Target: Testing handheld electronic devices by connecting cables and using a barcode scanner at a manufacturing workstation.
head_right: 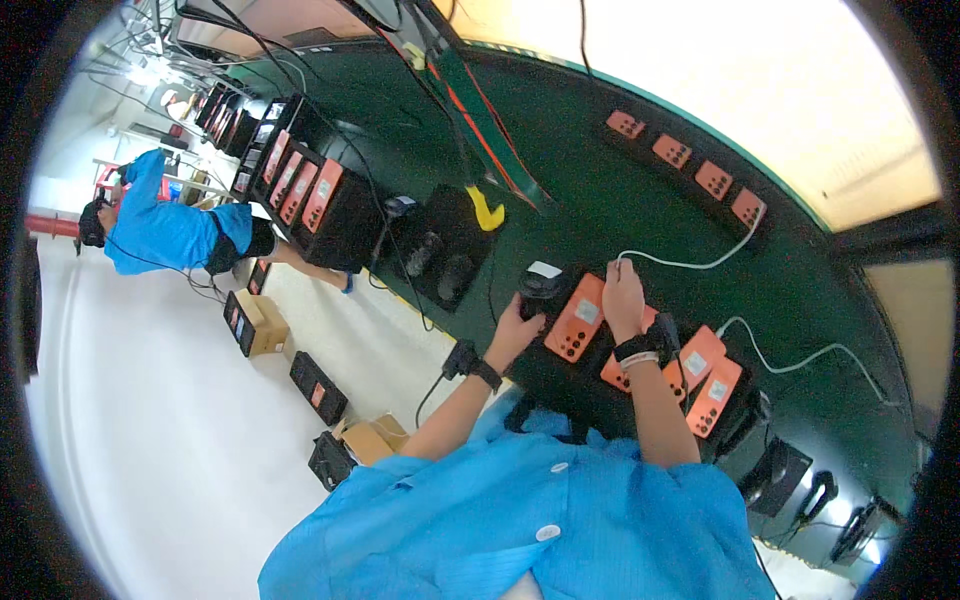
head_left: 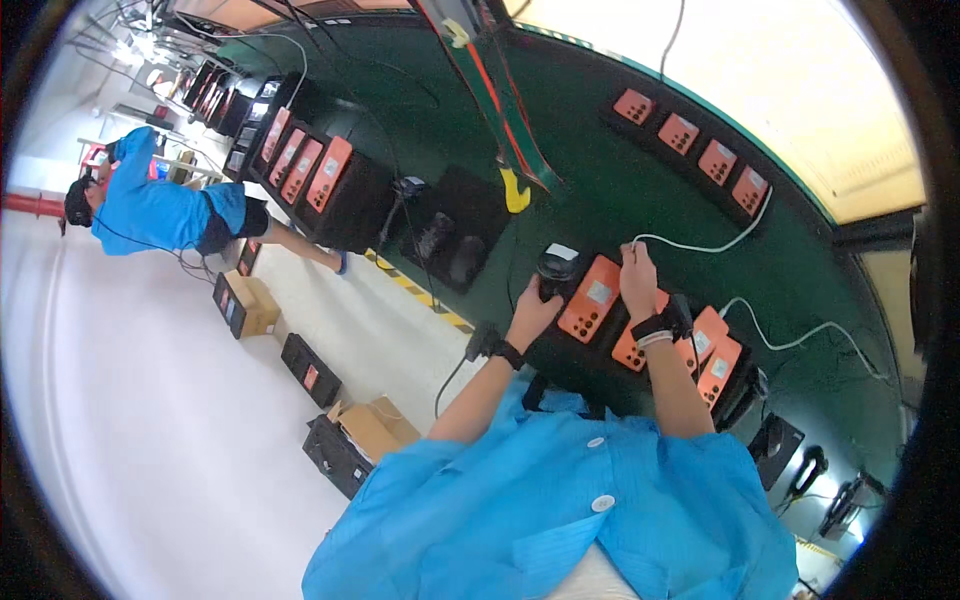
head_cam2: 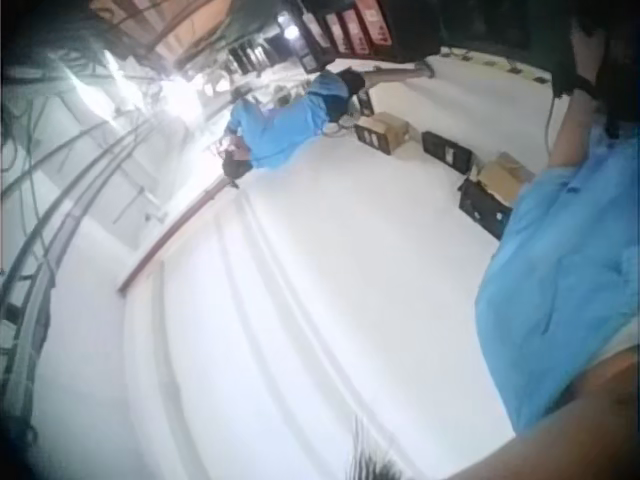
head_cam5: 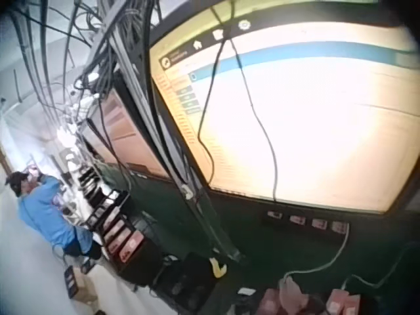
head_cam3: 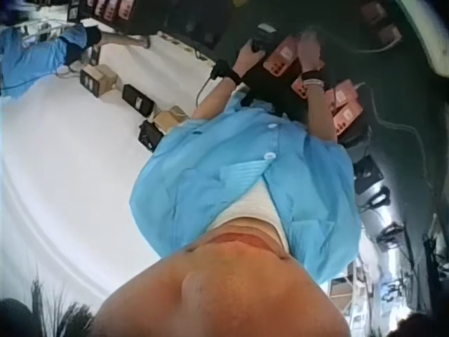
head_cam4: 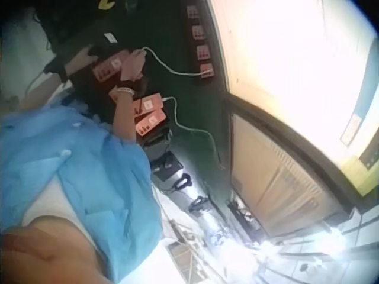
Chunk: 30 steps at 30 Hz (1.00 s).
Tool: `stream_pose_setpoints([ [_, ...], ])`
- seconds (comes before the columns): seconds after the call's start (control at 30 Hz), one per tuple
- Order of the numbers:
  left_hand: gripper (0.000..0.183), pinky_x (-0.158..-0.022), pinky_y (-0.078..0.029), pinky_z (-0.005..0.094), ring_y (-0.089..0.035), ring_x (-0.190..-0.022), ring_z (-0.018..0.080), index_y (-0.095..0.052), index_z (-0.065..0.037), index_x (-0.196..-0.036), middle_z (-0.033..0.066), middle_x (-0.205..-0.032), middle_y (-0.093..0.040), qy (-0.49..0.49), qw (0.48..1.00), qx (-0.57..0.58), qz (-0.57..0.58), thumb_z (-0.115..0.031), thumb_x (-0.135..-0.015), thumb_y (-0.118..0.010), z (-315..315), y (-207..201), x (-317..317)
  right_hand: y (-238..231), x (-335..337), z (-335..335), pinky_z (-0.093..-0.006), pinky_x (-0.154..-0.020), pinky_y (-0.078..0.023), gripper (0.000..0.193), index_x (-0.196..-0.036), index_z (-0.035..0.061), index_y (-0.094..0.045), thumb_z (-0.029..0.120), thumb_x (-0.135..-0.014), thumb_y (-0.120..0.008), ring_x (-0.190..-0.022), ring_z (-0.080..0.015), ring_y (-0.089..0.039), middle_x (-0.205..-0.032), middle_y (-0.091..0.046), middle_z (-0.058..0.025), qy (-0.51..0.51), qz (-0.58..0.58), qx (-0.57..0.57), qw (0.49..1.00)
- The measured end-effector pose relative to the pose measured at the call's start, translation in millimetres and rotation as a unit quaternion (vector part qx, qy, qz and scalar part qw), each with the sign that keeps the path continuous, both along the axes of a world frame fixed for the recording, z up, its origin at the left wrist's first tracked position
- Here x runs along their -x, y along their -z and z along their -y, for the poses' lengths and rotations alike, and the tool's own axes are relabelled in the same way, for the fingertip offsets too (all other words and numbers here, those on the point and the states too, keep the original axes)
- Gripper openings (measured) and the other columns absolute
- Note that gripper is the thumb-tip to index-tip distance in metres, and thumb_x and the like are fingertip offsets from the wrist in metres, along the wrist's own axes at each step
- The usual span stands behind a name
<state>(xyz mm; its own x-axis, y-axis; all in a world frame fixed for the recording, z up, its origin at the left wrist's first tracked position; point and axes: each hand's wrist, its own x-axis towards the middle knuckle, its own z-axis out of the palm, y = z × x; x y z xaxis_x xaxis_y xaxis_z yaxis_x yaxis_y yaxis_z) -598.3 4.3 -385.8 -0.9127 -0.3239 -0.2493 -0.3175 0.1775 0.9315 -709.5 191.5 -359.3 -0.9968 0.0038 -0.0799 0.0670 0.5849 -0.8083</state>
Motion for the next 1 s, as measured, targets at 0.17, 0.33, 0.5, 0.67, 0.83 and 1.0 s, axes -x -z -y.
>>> stream_pose_setpoints([
  [0.17,0.039,-0.072,-0.05,0.0363,-0.063,-0.079,0.0239,-0.056,0.003,-0.108,0.0162,-0.087,-0.066,0.109,0.991,0.025,0.077,-0.023,-0.079,-0.063,-6,-65,-16,-7,-22,-72,-0.0484,-0.093,-0.041,0.037,-0.104,-0.003,-0.053,0.03,-0.089,-0.057,-0.109,-0.0423,-0.05,-0.112,-0.055,-0.0238,-0.111,-0.087,-0.138,0.98],
  [0.33,0.043,-0.061,-0.05,0.0343,-0.062,-0.064,0.019,-0.057,0.002,-0.111,0.0135,-0.08,-0.066,0.168,0.971,0.004,0.171,-0.026,-0.079,-0.067,-36,-53,-47,16,-49,-116,-0.0496,-0.114,-0.02,0.067,-0.12,-0.0074,-0.043,0.039,-0.079,-0.069,-0.135,-0.0365,-0.03,-0.137,-0.04,-0.0222,-0.196,-0.071,-0.259,0.943],
  [0.5,0.036,-0.047,-0.043,0.0266,-0.053,-0.05,0.0108,-0.058,0.002,-0.105,0.0024,-0.064,-0.056,0.181,0.973,-0.03,0.143,-0.023,-0.082,-0.069,-74,-50,-67,21,-58,-130,-0.0468,-0.114,-0.02,0.067,-0.121,-0.0068,-0.043,0.036,-0.077,-0.071,-0.134,-0.0347,-0.032,-0.138,-0.04,-0.0215,-0.181,-0.072,-0.254,0.947],
  [0.67,0.041,-0.056,-0.047,0.0314,-0.059,-0.061,0.0176,-0.057,0.002,-0.109,0.0092,-0.074,-0.06,0.192,0.961,-0.012,0.198,-0.025,-0.081,-0.069,-90,-46,-59,25,-48,-137,-0.0469,-0.114,-0.021,0.066,-0.12,-0.0066,-0.044,0.036,-0.078,-0.071,-0.135,-0.0336,-0.031,-0.138,-0.04,-0.0211,-0.195,-0.069,-0.249,0.946],
  [0.83,0.047,-0.081,-0.05,0.0407,-0.064,-0.095,0.031,-0.056,0.001,-0.117,0.0192,-0.101,-0.066,0.192,0.978,0.045,0.069,-0.029,-0.082,-0.067,-96,-60,-51,22,-45,-127,-0.0452,-0.114,-0.02,0.078,-0.137,-0.007,-0.033,0.036,-0.08,-0.065,-0.135,-0.0381,-0.03,-0.144,-0.034,-0.0226,-0.229,-0.125,-0.231,0.937],
  [1.0,0.049,-0.072,-0.051,0.04,-0.066,-0.078,0.0308,-0.057,-0.001,-0.112,0.0195,-0.084,-0.066,0.254,0.961,0.084,0.074,-0.037,-0.08,-0.064,-117,-25,-56,39,-58,-141,-0.0486,-0.115,-0.017,0.077,-0.129,-0.0085,-0.04,0.041,-0.076,-0.068,-0.134,-0.037,-0.03,-0.141,-0.038,-0.023,-0.197,-0.108,-0.242,0.944],
])
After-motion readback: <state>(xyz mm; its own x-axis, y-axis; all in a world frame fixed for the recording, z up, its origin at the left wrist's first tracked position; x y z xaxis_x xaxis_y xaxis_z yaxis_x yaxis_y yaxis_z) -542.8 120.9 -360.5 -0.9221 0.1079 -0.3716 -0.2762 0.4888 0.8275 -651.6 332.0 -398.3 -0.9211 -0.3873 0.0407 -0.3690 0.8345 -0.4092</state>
